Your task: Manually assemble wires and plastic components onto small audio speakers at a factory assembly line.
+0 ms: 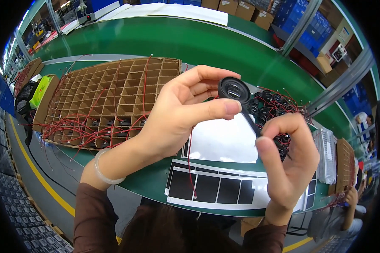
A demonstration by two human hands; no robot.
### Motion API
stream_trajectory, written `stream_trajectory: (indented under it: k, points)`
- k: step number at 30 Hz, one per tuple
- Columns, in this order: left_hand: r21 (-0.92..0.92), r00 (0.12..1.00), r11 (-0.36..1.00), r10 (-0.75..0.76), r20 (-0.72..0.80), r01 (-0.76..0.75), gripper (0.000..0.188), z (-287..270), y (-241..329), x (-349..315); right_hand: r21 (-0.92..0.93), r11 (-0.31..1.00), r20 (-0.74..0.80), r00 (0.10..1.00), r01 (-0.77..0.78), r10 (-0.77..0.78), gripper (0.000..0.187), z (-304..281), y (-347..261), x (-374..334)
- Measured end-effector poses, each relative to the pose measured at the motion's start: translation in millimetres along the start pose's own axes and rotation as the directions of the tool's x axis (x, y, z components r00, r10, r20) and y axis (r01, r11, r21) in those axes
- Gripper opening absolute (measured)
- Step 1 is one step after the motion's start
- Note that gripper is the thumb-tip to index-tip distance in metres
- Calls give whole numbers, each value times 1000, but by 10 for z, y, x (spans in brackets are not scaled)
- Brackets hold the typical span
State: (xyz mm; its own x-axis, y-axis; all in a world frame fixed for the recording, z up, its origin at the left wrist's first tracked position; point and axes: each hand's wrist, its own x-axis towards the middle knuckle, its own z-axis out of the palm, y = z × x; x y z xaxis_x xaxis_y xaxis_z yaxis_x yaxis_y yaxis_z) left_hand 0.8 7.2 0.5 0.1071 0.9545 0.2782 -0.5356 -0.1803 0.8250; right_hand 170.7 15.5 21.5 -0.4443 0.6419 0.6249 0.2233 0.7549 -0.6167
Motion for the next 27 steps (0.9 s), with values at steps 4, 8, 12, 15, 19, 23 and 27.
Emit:
stream_trajectory:
  k: [4, 8, 12, 15, 19, 23, 27]
  points:
    - [-12, 1000, 1000, -9, -19, 9, 37, -18, -51, 25, 24, 992, 101, 986, 127, -129, 11, 9, -12, -8]
    - [-46, 996, 997, -54, 73, 58, 39, 15, 25, 3, 73, 988, 5, 991, -136, 136, 11, -62, -66, 18]
    - [91, 988, 989, -126, 87, 118, 57, 68, 62, -32, 77, 990, 49, 992, -117, 113, 10, -105, -12, 42]
    - [92, 986, 989, -129, 103, 119, 57, 79, 73, -44, 90, 990, 39, 993, -112, 109, 10, -101, -7, 45]
    - [89, 986, 991, -106, 131, 95, 55, 83, 57, -42, 72, 992, 42, 994, -106, 103, 10, -122, -1, 41]
    - [85, 983, 994, -85, 164, 72, 53, 82, 61, -66, 70, 996, 48, 997, -62, 59, 10, -112, 10, 48]
    - [39, 982, 998, -51, 181, 45, 51, 96, 50, -76, 69, 996, 54, 997, -52, 48, 10, -133, -4, 40]
